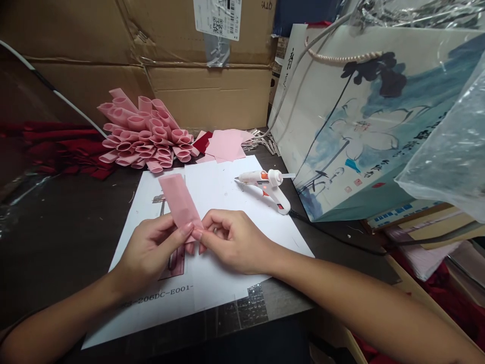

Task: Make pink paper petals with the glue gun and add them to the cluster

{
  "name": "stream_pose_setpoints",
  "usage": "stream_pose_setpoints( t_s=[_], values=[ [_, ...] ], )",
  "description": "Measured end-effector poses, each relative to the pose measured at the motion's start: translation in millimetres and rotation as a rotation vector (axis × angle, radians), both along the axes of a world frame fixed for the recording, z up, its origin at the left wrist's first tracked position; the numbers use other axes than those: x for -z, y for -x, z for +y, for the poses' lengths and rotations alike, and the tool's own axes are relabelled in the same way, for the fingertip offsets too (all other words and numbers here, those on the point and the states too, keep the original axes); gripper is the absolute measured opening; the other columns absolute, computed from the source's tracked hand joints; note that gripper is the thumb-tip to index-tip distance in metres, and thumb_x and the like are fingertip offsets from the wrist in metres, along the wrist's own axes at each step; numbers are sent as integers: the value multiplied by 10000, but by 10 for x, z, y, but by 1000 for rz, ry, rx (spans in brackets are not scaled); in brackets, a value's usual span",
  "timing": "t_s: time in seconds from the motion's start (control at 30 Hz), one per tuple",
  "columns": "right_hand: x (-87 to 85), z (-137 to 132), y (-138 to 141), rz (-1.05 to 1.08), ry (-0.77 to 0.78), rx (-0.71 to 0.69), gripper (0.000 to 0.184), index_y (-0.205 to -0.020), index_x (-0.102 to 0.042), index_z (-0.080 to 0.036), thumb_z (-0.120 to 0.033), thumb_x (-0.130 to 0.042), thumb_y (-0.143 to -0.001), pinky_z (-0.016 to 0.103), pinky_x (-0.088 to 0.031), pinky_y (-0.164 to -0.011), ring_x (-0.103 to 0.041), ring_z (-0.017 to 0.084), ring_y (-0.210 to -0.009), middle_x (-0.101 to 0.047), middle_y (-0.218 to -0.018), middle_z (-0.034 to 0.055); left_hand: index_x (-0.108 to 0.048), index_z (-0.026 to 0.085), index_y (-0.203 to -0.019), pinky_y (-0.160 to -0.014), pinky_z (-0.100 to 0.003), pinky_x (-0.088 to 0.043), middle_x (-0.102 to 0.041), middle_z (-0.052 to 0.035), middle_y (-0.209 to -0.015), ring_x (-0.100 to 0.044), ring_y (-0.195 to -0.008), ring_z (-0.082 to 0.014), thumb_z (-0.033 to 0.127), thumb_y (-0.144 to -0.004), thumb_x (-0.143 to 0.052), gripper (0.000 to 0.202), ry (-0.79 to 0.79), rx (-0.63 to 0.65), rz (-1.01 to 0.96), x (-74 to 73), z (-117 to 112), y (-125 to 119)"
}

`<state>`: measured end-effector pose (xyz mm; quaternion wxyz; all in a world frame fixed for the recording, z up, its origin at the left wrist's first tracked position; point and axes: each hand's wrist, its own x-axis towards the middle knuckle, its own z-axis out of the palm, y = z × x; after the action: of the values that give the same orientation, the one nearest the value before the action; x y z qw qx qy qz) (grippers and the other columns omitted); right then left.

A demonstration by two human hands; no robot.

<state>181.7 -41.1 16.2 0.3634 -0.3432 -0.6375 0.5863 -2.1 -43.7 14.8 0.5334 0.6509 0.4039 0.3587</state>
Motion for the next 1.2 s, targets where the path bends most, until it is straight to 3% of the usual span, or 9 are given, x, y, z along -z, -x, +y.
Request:
stream_pose_setpoints(
  t_s=[0.13,0.27,0.6,0.73,0.83,0.97,1.2],
  values=[
    [31,12,-12,-101,1,87,193,-878,-590,-152,-336,-648,-876,183,-332,-446,-462,65,-495,-626,-689,-14,-549,144,-684,-329,-145,-391,-606,9,-559,-492,-339,-55,404,-918,-575,352,57,-42,16,-9,28,-9],
    [13,25,-24,-17,96,75,212,-824,-571,-149,-303,-715,-812,179,-340,-428,-476,59,-473,-654,-724,4,-568,141,-729,-280,-148,-366,-625,6,-553,-478,-305,-64,450,-883,-618,349,213,-31,-22,-28,42,-16],
    [-14,52,-23,85,247,32,274,-820,-578,-145,-348,-755,-767,155,-318,-346,-441,32,-382,-659,-708,-13,-565,142,-715,-271,-150,-368,-652,0,-577,-484,-318,-64,441,-883,-622,347,219,-23,16,-27,66,-24],
    [-23,80,-50,129,258,36,307,-779,-561,-149,-371,-770,-743,160,-333,-342,-445,38,-367,-636,-643,-32,-608,139,-776,-349,-151,-460,-706,-54,-701,-665,-564,-139,433,-875,-640,312,189,-4,-15,5,79,-27],
    [-16,99,-63,157,254,44,312,-765,-555,-147,-357,-781,-729,160,-336,-348,-457,41,-369,-631,-619,-36,-658,136,-881,-367,-155,-476,-724,-83,-795,-697,-682,-170,422,-892,-620,288,165,35,-21,20,79,-21],
    [14,98,-53,126,235,58,315,-774,-562,-140,-398,-744,-774,169,-355,-375,-495,53,-406,-630,-643,-20,-676,156,-846,-355,-152,-451,-724,-65,-780,-664,-581,-129,384,-895,-621,240,142,52,-73,14,74,-16],
    [-2,52,-17,98,164,49,345,-782,-519,-159,-444,-712,-806,198,-387,-445,-508,71,-471,-595,-661,-22,-615,148,-836,-341,-158,-434,-671,-24,-698,-513,-400,-68,412,-899,-605,272,245,76,-37,-19,48,-7]
  ],
)
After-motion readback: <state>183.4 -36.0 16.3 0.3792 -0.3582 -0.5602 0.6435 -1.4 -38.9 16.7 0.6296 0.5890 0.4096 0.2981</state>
